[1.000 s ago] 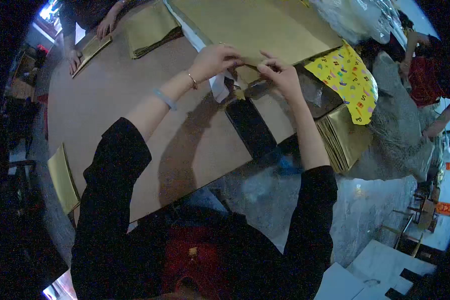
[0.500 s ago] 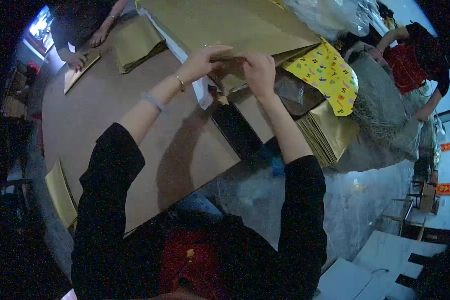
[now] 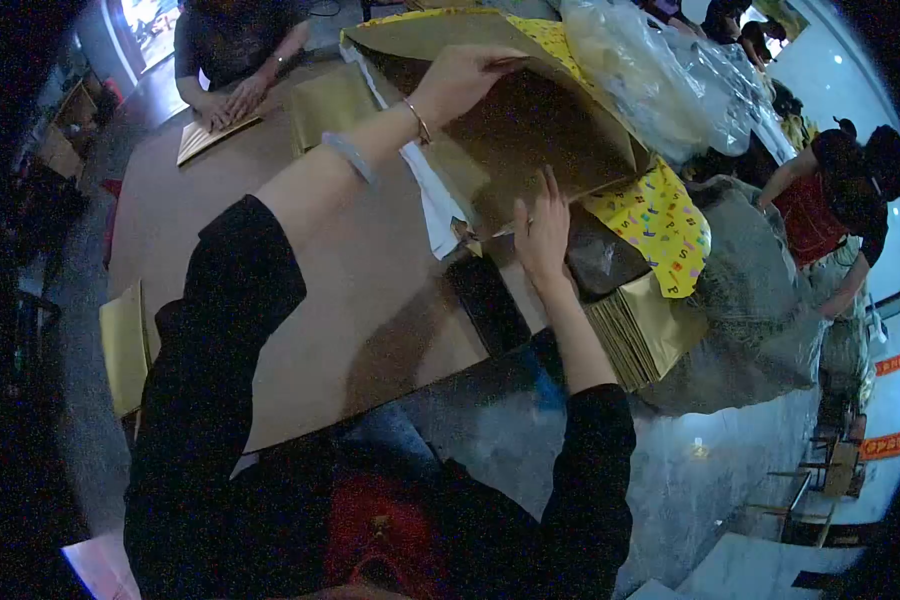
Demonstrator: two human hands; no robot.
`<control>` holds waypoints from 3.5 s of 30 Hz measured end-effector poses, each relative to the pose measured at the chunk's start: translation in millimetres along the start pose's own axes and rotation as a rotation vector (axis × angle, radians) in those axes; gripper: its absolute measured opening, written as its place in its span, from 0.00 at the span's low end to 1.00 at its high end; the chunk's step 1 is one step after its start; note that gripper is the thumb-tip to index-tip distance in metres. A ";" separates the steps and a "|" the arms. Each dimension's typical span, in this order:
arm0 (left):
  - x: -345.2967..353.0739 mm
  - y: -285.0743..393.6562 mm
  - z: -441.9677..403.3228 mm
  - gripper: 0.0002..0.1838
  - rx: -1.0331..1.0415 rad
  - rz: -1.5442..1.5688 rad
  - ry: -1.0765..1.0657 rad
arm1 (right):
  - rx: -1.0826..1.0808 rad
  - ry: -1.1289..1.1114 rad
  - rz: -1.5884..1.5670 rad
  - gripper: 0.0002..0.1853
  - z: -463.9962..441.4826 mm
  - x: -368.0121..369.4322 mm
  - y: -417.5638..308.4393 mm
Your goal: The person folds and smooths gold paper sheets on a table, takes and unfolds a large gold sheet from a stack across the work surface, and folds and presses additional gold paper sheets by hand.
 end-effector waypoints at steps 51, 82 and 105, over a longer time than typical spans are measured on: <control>-634.5 128.6 243.8 0.21 -0.443 -0.383 0.355 | -0.207 -0.019 -0.214 0.17 -264.4 -208.0 -276.5; -502.4 -295.6 264.0 0.28 -1.045 -0.682 -0.032 | 0.598 -0.474 -0.721 0.12 -197.9 265.0 -70.3; -364.7 -206.1 350.7 0.13 -1.244 -0.175 -0.232 | 0.539 -0.471 -0.924 0.16 -185.4 214.5 -48.6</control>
Point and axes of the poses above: each hand's wrist, its own z-axis away from the middle knuckle, its own x-axis out of the palm, y = z × x, the point moved 1 cm from there along -z, towards the middle knuckle, and after that the axes turned 13 degrees about -z, right-handed, at the moved point
